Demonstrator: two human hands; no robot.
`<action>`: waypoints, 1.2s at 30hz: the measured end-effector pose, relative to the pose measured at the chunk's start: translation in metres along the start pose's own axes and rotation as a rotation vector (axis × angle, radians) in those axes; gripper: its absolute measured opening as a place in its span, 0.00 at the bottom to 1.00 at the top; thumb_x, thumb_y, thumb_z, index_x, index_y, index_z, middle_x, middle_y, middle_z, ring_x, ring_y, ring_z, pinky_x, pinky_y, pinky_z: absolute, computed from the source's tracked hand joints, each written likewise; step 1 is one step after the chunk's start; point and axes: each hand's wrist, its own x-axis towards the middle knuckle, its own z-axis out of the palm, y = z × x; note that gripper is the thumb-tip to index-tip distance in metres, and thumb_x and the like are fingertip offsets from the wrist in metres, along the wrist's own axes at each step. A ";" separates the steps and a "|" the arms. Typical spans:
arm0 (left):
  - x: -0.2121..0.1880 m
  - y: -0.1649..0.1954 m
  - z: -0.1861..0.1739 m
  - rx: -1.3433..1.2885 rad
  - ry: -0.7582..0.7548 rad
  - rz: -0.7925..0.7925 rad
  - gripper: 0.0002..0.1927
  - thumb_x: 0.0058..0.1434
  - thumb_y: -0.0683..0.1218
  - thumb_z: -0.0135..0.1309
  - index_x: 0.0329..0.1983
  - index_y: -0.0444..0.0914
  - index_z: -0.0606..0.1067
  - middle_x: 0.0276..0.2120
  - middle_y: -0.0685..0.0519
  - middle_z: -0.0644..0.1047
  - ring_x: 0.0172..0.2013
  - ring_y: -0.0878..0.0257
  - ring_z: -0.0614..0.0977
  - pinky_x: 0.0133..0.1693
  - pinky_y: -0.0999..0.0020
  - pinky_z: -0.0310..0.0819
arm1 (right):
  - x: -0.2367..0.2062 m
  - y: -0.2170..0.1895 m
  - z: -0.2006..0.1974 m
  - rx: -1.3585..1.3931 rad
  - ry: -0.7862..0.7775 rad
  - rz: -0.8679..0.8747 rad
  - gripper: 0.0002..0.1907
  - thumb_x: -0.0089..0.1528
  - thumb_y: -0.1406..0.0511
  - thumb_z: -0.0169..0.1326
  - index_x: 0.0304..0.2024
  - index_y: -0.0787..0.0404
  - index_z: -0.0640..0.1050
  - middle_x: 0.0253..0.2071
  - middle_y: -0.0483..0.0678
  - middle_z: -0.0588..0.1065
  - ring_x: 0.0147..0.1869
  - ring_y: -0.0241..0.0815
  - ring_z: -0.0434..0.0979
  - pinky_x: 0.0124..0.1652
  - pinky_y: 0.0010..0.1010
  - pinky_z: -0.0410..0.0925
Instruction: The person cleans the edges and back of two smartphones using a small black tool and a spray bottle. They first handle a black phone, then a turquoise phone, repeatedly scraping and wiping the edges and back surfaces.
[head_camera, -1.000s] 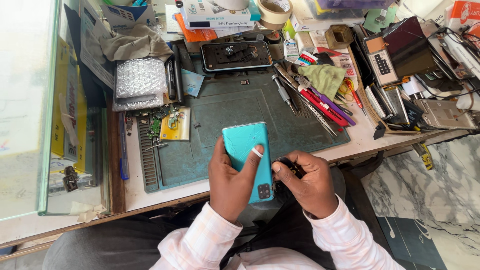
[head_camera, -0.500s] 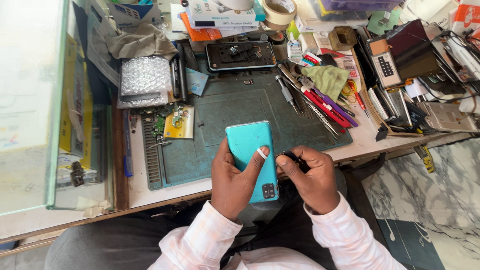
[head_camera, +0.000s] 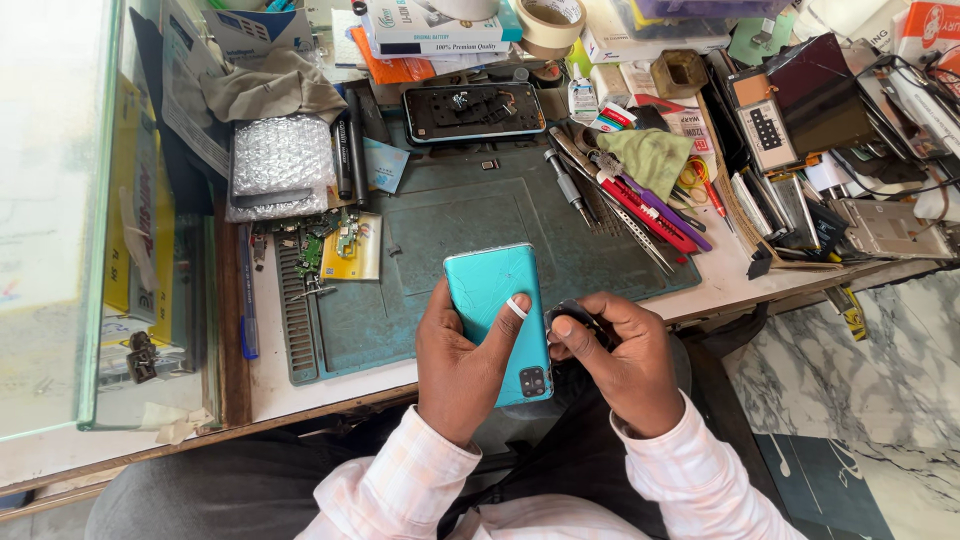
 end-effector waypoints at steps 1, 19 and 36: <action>0.000 0.000 0.001 0.002 0.003 -0.007 0.17 0.61 0.45 0.63 0.50 0.34 0.73 0.38 0.50 0.82 0.35 0.67 0.84 0.37 0.71 0.81 | 0.000 0.001 0.001 0.005 0.014 -0.003 0.11 0.64 0.65 0.60 0.41 0.69 0.80 0.33 0.49 0.81 0.35 0.35 0.82 0.38 0.28 0.78; 0.005 -0.005 -0.002 -0.085 0.039 -0.048 0.19 0.63 0.48 0.61 0.52 0.33 0.73 0.39 0.51 0.81 0.35 0.67 0.83 0.35 0.70 0.82 | 0.003 0.001 -0.008 0.118 0.065 -0.086 0.12 0.69 0.64 0.51 0.50 0.61 0.65 0.36 0.52 0.80 0.32 0.39 0.83 0.32 0.31 0.78; 0.004 -0.004 -0.007 -0.118 0.014 -0.073 0.20 0.62 0.49 0.61 0.51 0.33 0.73 0.38 0.48 0.82 0.36 0.65 0.84 0.36 0.69 0.83 | -0.005 -0.011 0.010 0.033 -0.012 -0.069 0.19 0.64 0.67 0.61 0.55 0.68 0.76 0.44 0.49 0.79 0.45 0.36 0.81 0.45 0.28 0.76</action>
